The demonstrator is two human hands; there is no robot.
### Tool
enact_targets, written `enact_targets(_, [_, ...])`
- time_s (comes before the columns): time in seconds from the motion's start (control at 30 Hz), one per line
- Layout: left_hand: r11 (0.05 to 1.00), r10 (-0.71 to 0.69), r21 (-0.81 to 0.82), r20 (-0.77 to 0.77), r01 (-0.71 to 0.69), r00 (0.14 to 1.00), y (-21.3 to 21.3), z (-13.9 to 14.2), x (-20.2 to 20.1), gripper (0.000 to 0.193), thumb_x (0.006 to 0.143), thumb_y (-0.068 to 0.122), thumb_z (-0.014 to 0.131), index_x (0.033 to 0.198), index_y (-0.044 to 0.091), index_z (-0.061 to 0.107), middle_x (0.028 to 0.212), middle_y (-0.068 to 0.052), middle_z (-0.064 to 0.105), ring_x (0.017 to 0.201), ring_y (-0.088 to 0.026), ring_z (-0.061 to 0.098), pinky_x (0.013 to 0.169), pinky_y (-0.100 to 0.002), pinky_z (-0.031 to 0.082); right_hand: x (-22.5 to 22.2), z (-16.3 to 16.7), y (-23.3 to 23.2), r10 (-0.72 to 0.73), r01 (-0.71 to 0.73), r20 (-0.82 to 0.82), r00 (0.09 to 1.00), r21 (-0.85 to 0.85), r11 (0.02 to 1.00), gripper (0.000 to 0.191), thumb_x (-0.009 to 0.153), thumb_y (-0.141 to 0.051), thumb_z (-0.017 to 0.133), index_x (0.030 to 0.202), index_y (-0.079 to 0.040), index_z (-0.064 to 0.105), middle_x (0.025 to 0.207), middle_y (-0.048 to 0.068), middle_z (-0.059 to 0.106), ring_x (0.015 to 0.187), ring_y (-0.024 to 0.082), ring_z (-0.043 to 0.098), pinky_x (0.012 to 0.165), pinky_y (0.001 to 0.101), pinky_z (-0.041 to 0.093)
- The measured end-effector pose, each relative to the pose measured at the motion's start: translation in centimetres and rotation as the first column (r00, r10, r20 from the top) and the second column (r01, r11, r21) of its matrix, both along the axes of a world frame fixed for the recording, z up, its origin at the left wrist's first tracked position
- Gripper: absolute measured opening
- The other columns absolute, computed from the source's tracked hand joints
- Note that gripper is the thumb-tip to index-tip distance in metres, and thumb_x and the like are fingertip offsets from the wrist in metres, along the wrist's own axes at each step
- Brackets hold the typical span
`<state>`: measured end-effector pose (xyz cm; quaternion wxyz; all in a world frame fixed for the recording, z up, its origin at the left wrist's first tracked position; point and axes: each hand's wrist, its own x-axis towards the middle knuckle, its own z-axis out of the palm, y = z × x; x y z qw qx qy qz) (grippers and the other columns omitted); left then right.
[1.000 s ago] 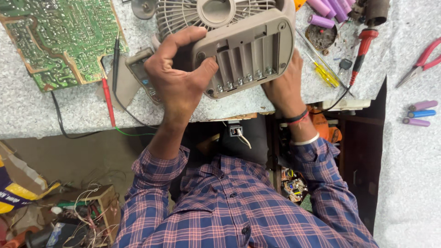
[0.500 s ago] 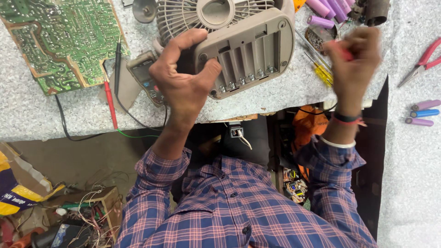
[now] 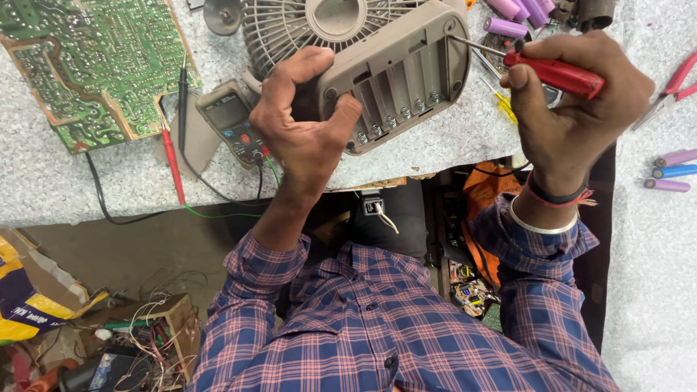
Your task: The person works on a circuit board, then uses a multimeter to test several cylindrical capacitors. They then use a screwdriver to remove screws from a small fan housing and open it.
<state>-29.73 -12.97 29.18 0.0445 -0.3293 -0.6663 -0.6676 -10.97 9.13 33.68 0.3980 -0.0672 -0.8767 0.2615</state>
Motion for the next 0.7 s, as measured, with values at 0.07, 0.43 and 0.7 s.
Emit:
enact_targets(0.07, [1.000,0.003,-0.004,0.000,-0.003,1.000,0.0,0.0,0.0,0.040,0.080,-0.002,0.082,0.118,0.001,0.068,0.120,-0.014,0.073,0.110,-0.020,0.073,0.102,-0.030,0.059,-0.3,0.3,-0.4,0.009,-0.009,0.010,1.000,0.016,1.000,0.012,0.110,0.002,0.075,0.119,0.006,0.068,0.101,0.016,0.073,0.091,0.019,0.073,0.080,0.0230,0.053])
enact_targets(0.43, [1.000,0.001,-0.005,0.027,-0.001,1.000,0.1,0.0,0.2,0.041,0.081,0.000,0.083,0.119,0.002,0.069,0.122,-0.013,0.073,0.111,-0.021,0.072,0.103,-0.030,0.058,-1.0,1.8,-1.1,0.050,-0.050,0.010,0.999,-0.019,0.999,0.011,0.114,0.002,0.071,0.123,0.007,0.067,0.106,0.016,0.071,0.097,0.018,0.076,0.083,0.0234,0.057])
enact_targets(0.7, [1.000,-0.003,-0.010,0.017,0.003,1.000,0.1,-0.1,0.1,0.041,0.081,0.001,0.084,0.119,0.002,0.069,0.122,-0.013,0.072,0.114,-0.021,0.072,0.106,-0.031,0.057,-1.4,3.0,-2.5,-0.055,0.045,0.088,0.995,0.104,0.994,0.011,0.109,0.001,0.079,0.115,0.006,0.071,0.103,0.014,0.074,0.091,0.018,0.074,0.080,0.0235,0.055])
